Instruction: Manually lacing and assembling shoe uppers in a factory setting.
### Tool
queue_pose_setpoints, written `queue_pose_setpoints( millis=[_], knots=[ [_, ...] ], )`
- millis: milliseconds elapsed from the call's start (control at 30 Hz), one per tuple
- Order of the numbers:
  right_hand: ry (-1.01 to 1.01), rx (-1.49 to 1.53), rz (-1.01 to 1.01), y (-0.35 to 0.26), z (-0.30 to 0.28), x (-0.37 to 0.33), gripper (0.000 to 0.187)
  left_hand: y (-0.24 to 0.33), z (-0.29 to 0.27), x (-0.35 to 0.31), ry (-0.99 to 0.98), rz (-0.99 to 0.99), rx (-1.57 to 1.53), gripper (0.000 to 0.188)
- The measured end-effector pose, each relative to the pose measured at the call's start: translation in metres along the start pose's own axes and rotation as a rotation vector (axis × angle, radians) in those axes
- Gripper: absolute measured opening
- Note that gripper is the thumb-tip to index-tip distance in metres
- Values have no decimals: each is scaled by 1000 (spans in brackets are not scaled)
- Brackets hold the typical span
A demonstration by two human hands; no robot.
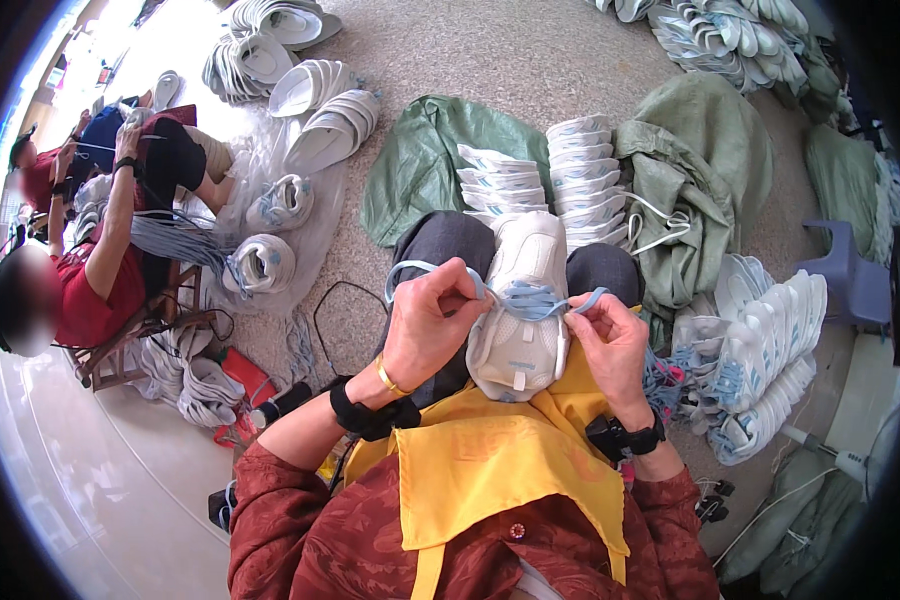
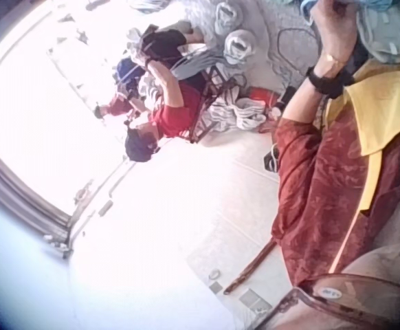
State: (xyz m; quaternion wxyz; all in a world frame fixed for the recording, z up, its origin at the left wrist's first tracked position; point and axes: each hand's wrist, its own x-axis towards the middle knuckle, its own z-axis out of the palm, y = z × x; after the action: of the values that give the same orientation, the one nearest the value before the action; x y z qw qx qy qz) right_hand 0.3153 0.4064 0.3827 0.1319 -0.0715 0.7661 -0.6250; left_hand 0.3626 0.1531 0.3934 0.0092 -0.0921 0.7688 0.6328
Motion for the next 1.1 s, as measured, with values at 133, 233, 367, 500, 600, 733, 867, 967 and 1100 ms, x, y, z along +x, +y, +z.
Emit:
queue_pose_setpoints(
  millis=[133, 233, 367, 500, 600, 733, 867, 967, 1100],
  knots=[
    [1, 4, -8, -1, 0, 0, 13, 10, -2, -3, -19, 49, 103, 20],
    [1, -4, -14, 0, -1, 0, 13, 16, 1, -3, -10, 143, 262, 21],
    [-2, -7, -14, 1, -2, 0, 11, 11, 7, -1, 35, 309, 322, 16],
    [22, 4, -36, 2, -1, 0, 11, 9, 8, -1, 37, 241, 264, 20],
    [27, -4, -89, 2, 2, 1, 11, 7, 10, -1, 61, 196, 224, 22],
    [21, 8, -57, -6, 4, 0, 9, 10, 11, -4, 75, 210, 277, 23],
    [13, -80, -47, -8, 2, 0, 5, 10, 12, -2, 57, 231, 273, 25],
    [42, -75, 55, -9, -3, -3, 10, 11, 12, -2, 62, 174, 225, 29],
    [102, -485, -207, -30, -4, -13, 27, 12, 10, -6, 144, 234, 389, 33]
  ],
)
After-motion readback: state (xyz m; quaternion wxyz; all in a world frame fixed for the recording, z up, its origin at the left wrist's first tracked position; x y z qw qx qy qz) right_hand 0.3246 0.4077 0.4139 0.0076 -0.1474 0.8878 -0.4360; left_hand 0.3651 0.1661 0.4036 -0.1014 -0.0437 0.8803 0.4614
